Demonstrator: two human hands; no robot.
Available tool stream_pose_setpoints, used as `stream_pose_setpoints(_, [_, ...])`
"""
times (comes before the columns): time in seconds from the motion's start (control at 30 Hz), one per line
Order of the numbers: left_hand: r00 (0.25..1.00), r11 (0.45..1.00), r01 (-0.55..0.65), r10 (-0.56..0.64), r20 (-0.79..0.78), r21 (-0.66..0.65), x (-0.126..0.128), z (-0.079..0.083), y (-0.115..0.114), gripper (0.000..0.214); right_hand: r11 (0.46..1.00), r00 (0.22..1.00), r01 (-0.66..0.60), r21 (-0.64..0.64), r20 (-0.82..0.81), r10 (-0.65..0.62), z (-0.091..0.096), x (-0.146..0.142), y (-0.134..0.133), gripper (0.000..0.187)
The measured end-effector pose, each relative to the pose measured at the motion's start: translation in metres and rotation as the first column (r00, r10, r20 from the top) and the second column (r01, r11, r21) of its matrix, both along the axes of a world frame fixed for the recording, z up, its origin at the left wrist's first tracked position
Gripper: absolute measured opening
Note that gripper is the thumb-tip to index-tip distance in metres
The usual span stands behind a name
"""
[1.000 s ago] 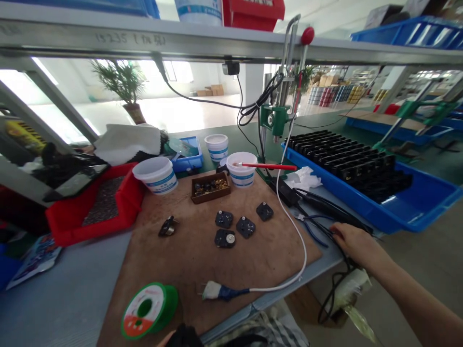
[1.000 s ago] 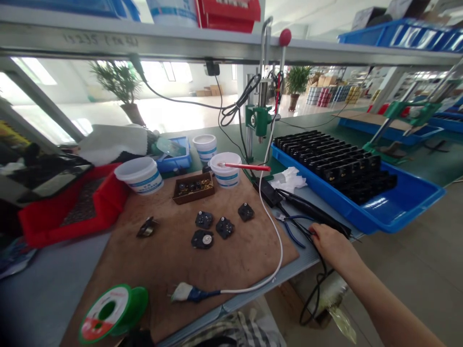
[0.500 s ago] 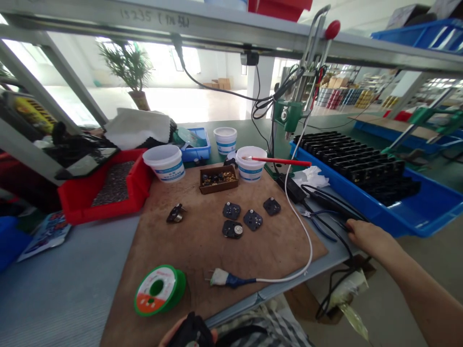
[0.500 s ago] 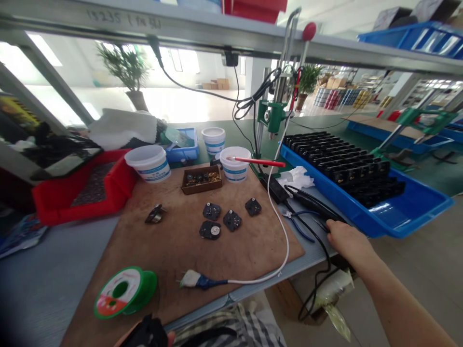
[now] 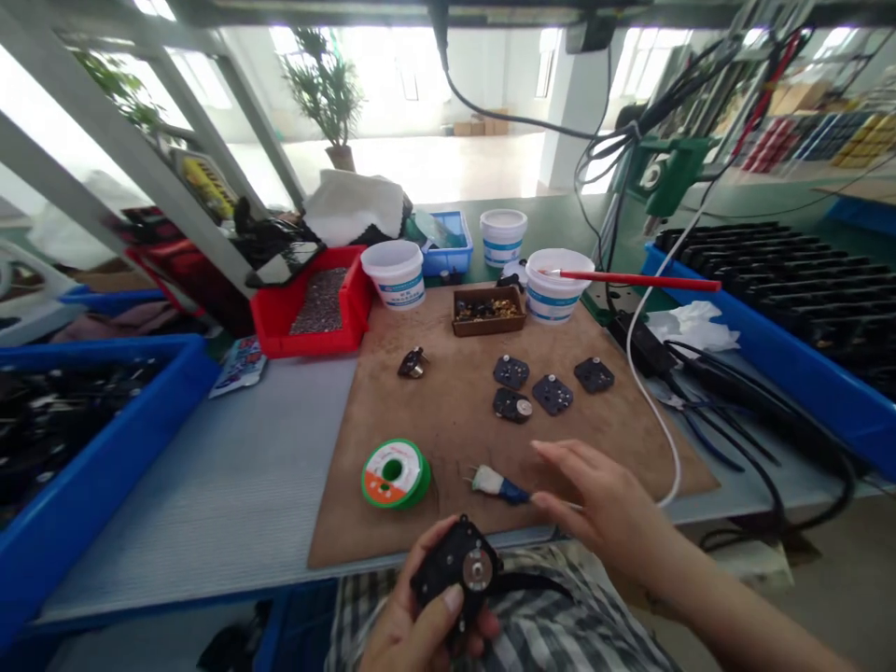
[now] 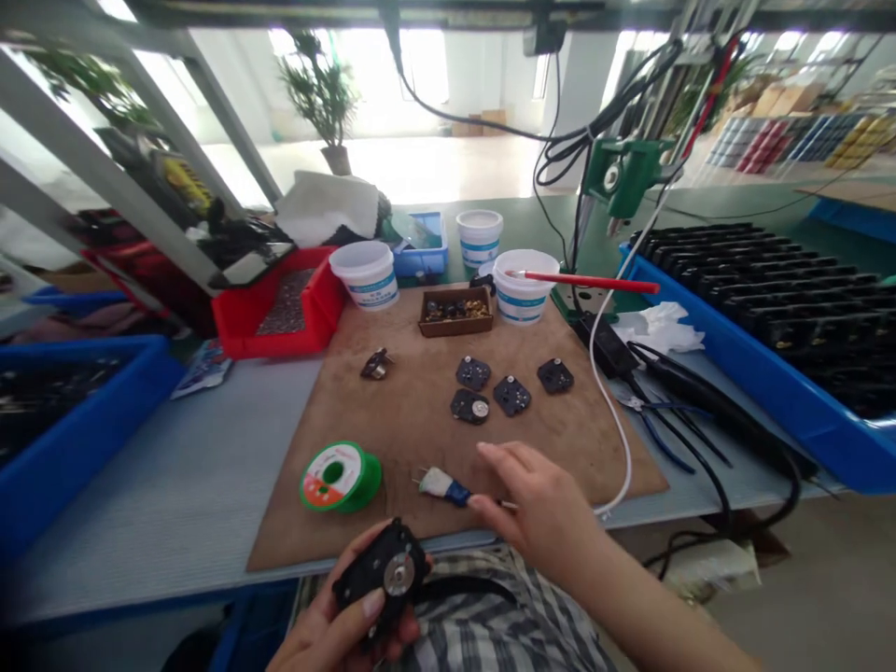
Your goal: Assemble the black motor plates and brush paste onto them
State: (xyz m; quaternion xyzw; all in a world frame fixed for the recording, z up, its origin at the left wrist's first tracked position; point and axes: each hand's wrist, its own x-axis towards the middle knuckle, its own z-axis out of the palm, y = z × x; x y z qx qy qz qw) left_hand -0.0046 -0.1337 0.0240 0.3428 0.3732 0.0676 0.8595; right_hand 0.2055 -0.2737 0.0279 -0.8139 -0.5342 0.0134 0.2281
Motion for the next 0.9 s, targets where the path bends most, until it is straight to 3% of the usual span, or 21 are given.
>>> stream_pose_setpoints(0.03, [1.0,1.0,0.013,-0.013,0.016,0.003,0.0,-0.001,-0.001,0.072,1.0,1.0,-0.025,-0.011,-0.003,0.025,-0.004,-0.014,0.021,0.046])
stream_pose_setpoints(0.1, [0.998,0.999,0.035,-0.035,0.043,0.008,-0.003,-0.003,-0.003,0.065,0.997,0.998,-0.065,-0.034,0.002,0.065,-0.012,-0.031,0.05,0.039])
stream_pose_setpoints(0.17, [0.997,0.999,0.039,-0.04,0.066,0.019,-0.009,-0.005,-0.003,0.059,0.994,0.995,-0.104,-0.043,-0.007,0.104,-0.017,-0.038,0.061,0.027])
stream_pose_setpoints(0.4, [0.998,0.996,-0.044,0.04,0.053,0.082,-0.016,-0.007,-0.004,0.043,0.954,0.937,-0.288,0.088,-0.178,0.3,-0.002,-0.057,0.02,0.037])
stream_pose_setpoints(0.5, [0.998,0.994,-0.037,0.032,0.048,0.099,-0.015,-0.008,-0.003,0.045,0.945,0.94,-0.306,0.116,-0.12,0.319,-0.001,-0.069,0.008,0.037])
stream_pose_setpoints(0.63, [1.0,0.99,-0.02,0.02,0.0,0.137,-0.013,-0.006,-0.003,0.045,0.945,0.949,-0.3,0.128,-0.056,0.309,-0.006,-0.076,0.004,0.036])
stream_pose_setpoints(0.9, [1.0,0.99,-0.005,0.005,0.001,0.138,-0.013,-0.004,-0.002,0.045,0.939,0.942,-0.311,0.145,-0.086,0.325,-0.004,-0.075,0.006,0.034])
